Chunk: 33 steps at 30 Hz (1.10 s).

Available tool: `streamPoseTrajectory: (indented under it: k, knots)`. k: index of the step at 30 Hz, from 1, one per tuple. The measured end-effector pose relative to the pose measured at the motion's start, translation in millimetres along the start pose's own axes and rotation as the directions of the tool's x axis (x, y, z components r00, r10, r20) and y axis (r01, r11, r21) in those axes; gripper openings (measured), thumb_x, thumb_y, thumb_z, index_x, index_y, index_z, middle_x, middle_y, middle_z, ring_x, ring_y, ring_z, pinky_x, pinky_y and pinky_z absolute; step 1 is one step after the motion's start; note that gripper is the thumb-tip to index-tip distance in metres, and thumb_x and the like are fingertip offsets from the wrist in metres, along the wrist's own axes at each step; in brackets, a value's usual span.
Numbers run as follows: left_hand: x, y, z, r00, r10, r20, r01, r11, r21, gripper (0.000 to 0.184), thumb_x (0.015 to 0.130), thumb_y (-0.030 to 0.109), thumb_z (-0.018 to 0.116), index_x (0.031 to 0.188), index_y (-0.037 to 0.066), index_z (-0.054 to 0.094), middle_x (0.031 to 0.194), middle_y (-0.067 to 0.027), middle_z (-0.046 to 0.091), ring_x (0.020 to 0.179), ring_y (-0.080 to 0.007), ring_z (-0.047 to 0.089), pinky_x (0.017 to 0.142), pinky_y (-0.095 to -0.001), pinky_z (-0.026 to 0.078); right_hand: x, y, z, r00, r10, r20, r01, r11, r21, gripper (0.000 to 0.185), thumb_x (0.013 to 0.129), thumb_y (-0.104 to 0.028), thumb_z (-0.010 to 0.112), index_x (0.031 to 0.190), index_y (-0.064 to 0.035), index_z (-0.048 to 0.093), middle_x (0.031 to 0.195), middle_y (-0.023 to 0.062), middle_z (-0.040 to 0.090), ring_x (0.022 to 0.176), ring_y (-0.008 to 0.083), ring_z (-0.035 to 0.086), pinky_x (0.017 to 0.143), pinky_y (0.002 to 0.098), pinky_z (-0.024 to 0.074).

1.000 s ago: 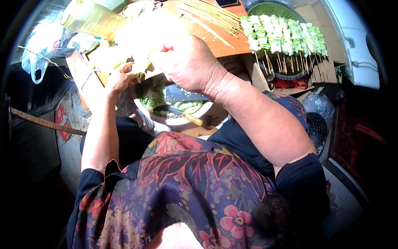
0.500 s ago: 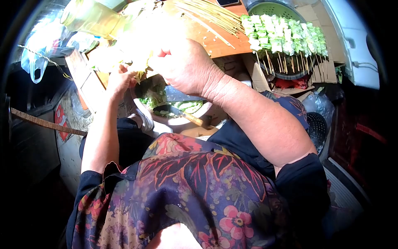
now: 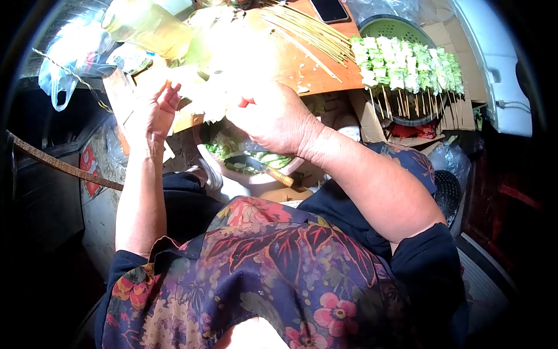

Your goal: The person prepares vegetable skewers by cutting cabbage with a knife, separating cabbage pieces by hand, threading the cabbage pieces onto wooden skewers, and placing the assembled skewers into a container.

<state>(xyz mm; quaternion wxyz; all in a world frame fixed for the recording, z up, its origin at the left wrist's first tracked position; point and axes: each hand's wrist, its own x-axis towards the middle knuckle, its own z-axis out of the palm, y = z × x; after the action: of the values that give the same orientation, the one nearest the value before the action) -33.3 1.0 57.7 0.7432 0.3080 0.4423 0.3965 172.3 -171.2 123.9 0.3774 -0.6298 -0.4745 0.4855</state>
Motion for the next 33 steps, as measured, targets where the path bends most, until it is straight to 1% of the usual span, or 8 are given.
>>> streamPoseTrajectory:
  k: [5,8,10,13,23,26,29,33]
  knots:
    - [-2,3,8,0.997,0.068,0.035,-0.070,0.995,0.065,0.024,0.084,0.005,0.065,0.106,0.002,0.054,0.095,-0.0100,0.061,0.084,-0.0220,0.064,0.073,-0.0315,0.053,3,2,2,0.999,0.029,0.017,-0.029,0.999,0.039,0.017,0.089,-0.018,0.060,0.083,-0.0027,0.060,0.056,-0.0037,0.051,0.048,0.0030,0.046,0.047,0.0202,0.0370]
    - [5,-1,9,0.993,0.092,-0.074,-0.087,0.994,0.065,0.026,0.084,0.004,0.065,0.108,0.002,0.054,0.099,-0.0097,0.059,0.085,-0.0203,0.061,0.079,-0.0325,0.052,4,-1,2,0.998,0.060,0.036,-0.061,0.997,0.037,0.017,0.089,-0.018,0.060,0.083,-0.0025,0.060,0.056,-0.0037,0.051,0.048,0.0029,0.046,0.046,0.0200,0.0369]
    - [7,-4,6,0.982,0.181,0.052,-0.186,0.976,0.115,0.030,0.085,0.004,0.065,0.112,0.002,0.053,0.102,-0.0094,0.057,0.086,-0.0195,0.059,0.084,-0.0333,0.049,3,0,3,0.997,0.064,0.031,-0.065,0.997,0.035,0.017,0.089,-0.018,0.059,0.083,-0.0024,0.060,0.056,-0.0037,0.051,0.048,0.0028,0.046,0.046,0.0199,0.0369]
    - [8,-4,8,0.969,0.227,0.095,-0.240,0.955,0.173,0.035,0.085,0.004,0.064,0.117,0.001,0.051,0.103,-0.0092,0.057,0.087,-0.0201,0.060,0.085,-0.0332,0.047,3,4,5,0.999,0.042,0.016,-0.043,0.997,0.059,0.017,0.089,-0.017,0.059,0.083,-0.0022,0.060,0.055,-0.0037,0.050,0.048,0.0027,0.046,0.046,0.0201,0.0369]
    - [-20,-4,36,0.986,0.141,0.085,-0.157,0.959,0.236,0.040,0.083,0.005,0.062,0.121,0.001,0.050,0.105,-0.0087,0.056,0.089,-0.0194,0.060,0.080,-0.0313,0.047,-7,12,17,0.988,-0.065,-0.138,0.076,0.994,0.078,0.015,0.088,-0.015,0.060,0.078,-0.0031,0.058,0.053,-0.0060,0.047,0.048,0.0019,0.042,0.045,0.0207,0.0344]
    - [-21,-7,36,0.982,0.035,0.185,-0.058,0.991,0.118,0.037,0.085,0.005,0.055,0.121,0.002,0.052,0.107,-0.0076,0.053,0.087,-0.0161,0.060,0.074,-0.0307,0.053,-3,18,20,0.968,-0.131,-0.212,0.140,0.990,0.030,0.016,0.086,-0.015,0.059,0.076,-0.0030,0.058,0.053,-0.0060,0.046,0.049,0.0022,0.040,0.046,0.0212,0.0344]
    - [-31,-9,51,0.981,0.024,0.193,-0.076,0.962,0.263,0.038,0.083,0.007,0.051,0.120,0.004,0.057,0.100,-0.0059,0.052,0.084,-0.0145,0.058,0.074,-0.0300,0.053,-3,16,20,0.977,-0.044,-0.210,0.045,0.999,0.000,0.015,0.086,-0.014,0.059,0.075,-0.0030,0.058,0.054,-0.0057,0.046,0.050,0.0025,0.039,0.047,0.0213,0.0349]
    - [-31,-11,53,0.988,0.025,0.155,-0.079,0.932,0.355,0.040,0.081,0.008,0.052,0.121,0.005,0.057,0.102,-0.0069,0.052,0.087,-0.0154,0.057,0.077,-0.0307,0.052,-3,20,21,0.974,-0.037,-0.222,0.034,0.999,-0.021,0.015,0.086,-0.014,0.059,0.076,-0.0027,0.058,0.055,-0.0049,0.048,0.050,0.0027,0.041,0.048,0.0215,0.0360]
